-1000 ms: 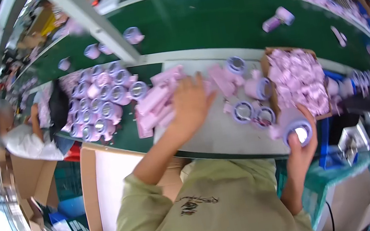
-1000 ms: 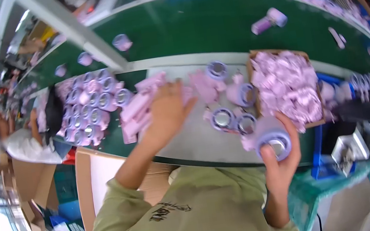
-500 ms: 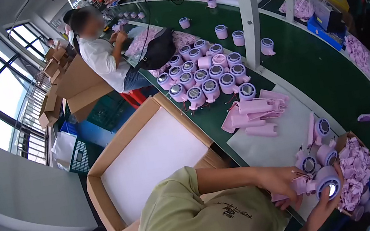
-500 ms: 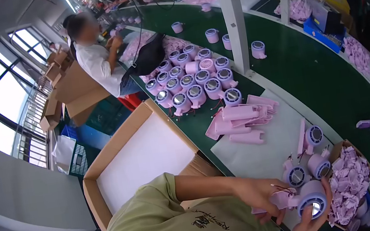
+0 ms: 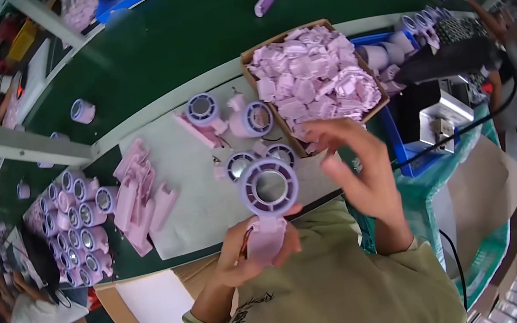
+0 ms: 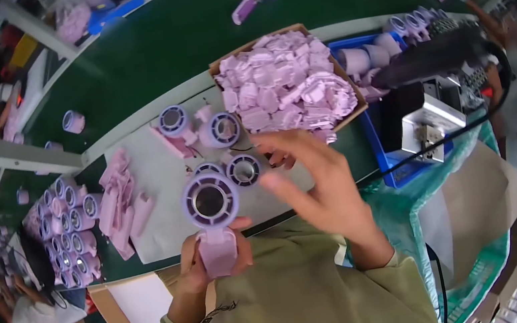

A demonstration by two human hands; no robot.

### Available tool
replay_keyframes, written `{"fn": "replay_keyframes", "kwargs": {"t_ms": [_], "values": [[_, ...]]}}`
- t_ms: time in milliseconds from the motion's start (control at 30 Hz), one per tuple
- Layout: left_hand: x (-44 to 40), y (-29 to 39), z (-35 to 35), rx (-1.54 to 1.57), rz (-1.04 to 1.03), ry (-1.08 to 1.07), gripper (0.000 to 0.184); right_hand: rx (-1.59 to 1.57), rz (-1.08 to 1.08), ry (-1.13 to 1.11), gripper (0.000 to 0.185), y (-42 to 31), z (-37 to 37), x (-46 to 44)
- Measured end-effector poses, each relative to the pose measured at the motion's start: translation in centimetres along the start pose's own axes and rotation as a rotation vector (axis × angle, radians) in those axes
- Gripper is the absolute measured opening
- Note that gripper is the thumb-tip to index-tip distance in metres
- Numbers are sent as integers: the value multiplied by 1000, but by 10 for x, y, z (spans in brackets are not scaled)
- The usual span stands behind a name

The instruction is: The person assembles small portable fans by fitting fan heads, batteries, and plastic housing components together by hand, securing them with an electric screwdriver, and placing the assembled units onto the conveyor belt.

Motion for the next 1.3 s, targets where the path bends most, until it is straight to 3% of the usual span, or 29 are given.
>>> {"fn": "replay_keyframes", "kwargs": {"t_ms": [67,100,200,333,400,500,633,833,900,1067,1167,1267,1300], "values": [[-6,3,2,148,-86,-84,73,237,-106,85,30,4,15,-5],[-7,5,2,210,-112,-95,77,355,-60,113,26,9,20,-7],[-2,8,4,278,-82,37,83,653,136,130,30,21,29,-19],[-4,-1,16,247,-164,45,82,777,119,54,33,29,35,-35],[-9,-1,20,234,-271,-55,77,782,107,10,27,32,35,-39],[-8,9,19,-42,-242,68,65,777,175,-53,19,33,38,-44],[-13,31,7,-231,-46,214,51,666,232,18,20,19,45,-45],[-24,33,6,-332,2,177,52,366,425,40,22,-24,11,-22],[-23,31,5,-347,19,188,51,373,539,-28,29,-31,-5,-12],[-25,25,1,-460,-36,346,49,442,633,-85,27,-19,-23,-1],[-22,24,-2,-423,48,357,51,485,654,-58,28,-21,-31,4],[-20,21,7,-543,-26,214,52,529,672,-88,28,-23,-32,15],[-20,22,4,-456,-32,209,52,534,694,-64,28,-23,-34,18]]}}
Point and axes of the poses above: each hand's wrist, its own x-axis away from the middle knuckle, its own z-axis out of the back of the hand, y = z × x, the point moved 2 cm from there along -x, towards the middle knuckle, and after that the axes turned 7 degrees about z, right-handed, at the moved point
